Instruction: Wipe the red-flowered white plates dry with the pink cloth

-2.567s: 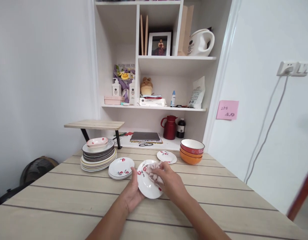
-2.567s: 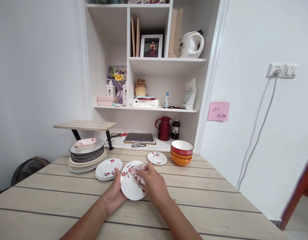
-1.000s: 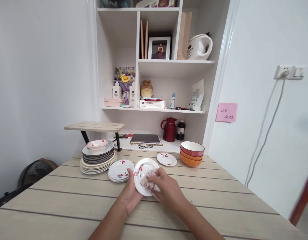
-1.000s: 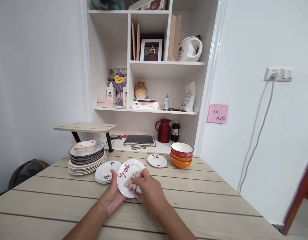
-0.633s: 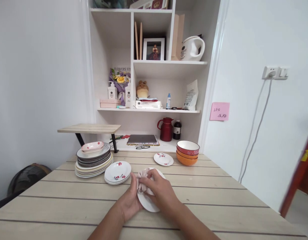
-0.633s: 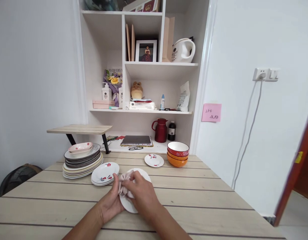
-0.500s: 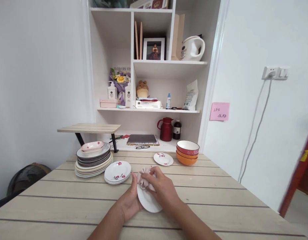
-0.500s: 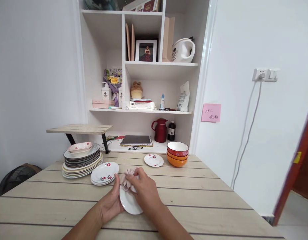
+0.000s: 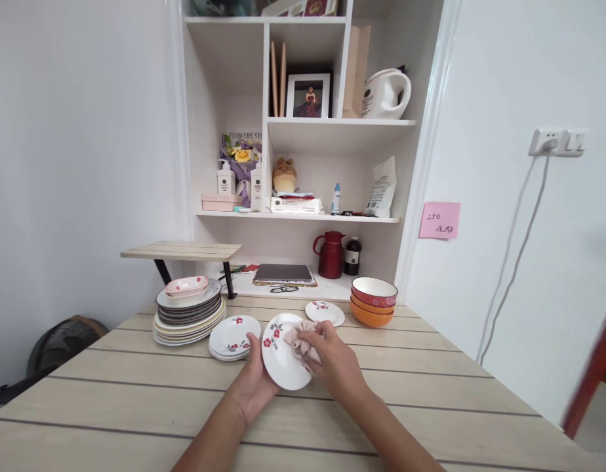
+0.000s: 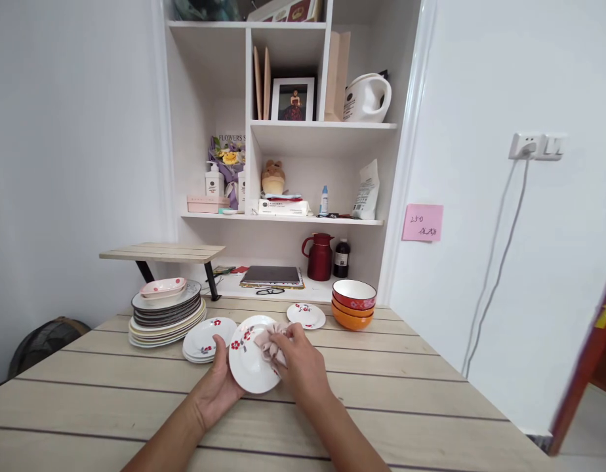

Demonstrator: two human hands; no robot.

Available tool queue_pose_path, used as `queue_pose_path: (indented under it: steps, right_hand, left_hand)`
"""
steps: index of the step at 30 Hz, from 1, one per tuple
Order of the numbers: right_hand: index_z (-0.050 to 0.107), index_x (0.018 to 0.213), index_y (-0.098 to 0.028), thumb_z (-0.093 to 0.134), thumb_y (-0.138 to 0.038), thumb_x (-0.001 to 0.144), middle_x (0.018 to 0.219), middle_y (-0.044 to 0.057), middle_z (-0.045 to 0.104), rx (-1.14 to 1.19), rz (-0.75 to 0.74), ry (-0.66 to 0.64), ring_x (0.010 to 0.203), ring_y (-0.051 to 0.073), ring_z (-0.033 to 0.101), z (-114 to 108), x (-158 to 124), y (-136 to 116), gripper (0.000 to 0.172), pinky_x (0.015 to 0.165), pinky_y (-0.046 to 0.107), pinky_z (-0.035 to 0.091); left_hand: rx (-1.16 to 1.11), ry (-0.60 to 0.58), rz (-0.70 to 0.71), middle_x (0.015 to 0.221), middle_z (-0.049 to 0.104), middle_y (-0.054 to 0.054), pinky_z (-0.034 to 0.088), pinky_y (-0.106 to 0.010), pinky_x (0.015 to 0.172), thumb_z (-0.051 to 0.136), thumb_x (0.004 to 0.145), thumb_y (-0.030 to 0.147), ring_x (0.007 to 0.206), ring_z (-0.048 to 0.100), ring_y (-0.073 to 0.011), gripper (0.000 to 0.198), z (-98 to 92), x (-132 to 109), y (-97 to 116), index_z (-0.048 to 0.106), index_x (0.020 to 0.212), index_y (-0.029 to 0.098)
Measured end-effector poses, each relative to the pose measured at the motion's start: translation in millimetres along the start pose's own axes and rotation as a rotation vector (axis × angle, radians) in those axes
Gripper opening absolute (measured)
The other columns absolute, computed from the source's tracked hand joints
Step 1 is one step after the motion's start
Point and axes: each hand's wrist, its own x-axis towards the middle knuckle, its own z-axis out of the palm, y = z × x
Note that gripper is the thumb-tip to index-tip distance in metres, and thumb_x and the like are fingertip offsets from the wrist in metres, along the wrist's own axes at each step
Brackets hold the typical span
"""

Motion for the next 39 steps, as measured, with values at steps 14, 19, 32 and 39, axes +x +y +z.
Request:
queue_pose_path:
  steps: [14, 19, 32, 39]
  right_hand:
    - [0.064, 0.111, -0.036, 0.065, -0.026, 0.078, 0.109, 0.001, 0.053, 0.175, -0.214, -0.183, 0.085, 0.015, 0.059, -4, -10, -22, 0.035, 0.073, 0.025, 0.043]
    - [0.061, 0.117, -0.039, 0.066, -0.029, 0.078, 0.110, 0.002, 0.053, 0.188, -0.275, -0.223, 0.089, 0.017, 0.059, 1, -12, -28, 0.041, 0.075, 0.026, 0.043]
    - [0.061, 0.114, -0.038, 0.061, -0.018, 0.077, 0.112, 0.001, 0.053, 0.111, -0.069, -0.086, 0.083, 0.015, 0.060, -2, -5, -20, 0.043, 0.069, 0.025, 0.043]
    - [0.061, 0.117, -0.038, 0.061, -0.019, 0.076, 0.115, 0.002, 0.052, 0.035, -0.005, -0.054, 0.080, 0.015, 0.060, -1, -2, -8, 0.044, 0.063, 0.025, 0.041]
  left_hand:
    - [-0.055, 0.084, 0.094, 0.125, 0.063, -0.016, 0.027, -0.045, 0.113, 0.032, 0.084, 0.071, 0.126, 0.052, -0.0290, 0.078, -7.0, 0, 8, 0.052, 0.134, 0.015]
    - [0.004, 0.133, -0.111, 0.122, 0.065, -0.017, 0.035, -0.045, 0.106, 0.034, 0.084, 0.070, 0.120, 0.056, -0.0304, 0.077, -1.0, -2, 3, 0.051, 0.134, 0.013]
    - [0.076, 0.067, -0.280, 0.128, 0.062, -0.013, 0.035, -0.044, 0.105, 0.032, 0.084, 0.071, 0.121, 0.056, -0.0274, 0.076, 9.5, -7, -4, 0.040, 0.141, 0.021]
    - [0.058, 0.003, -0.230, 0.132, 0.058, -0.015, 0.030, -0.046, 0.109, 0.029, 0.086, 0.067, 0.128, 0.049, -0.0285, 0.076, 10.5, -6, -1, 0.037, 0.144, 0.019]
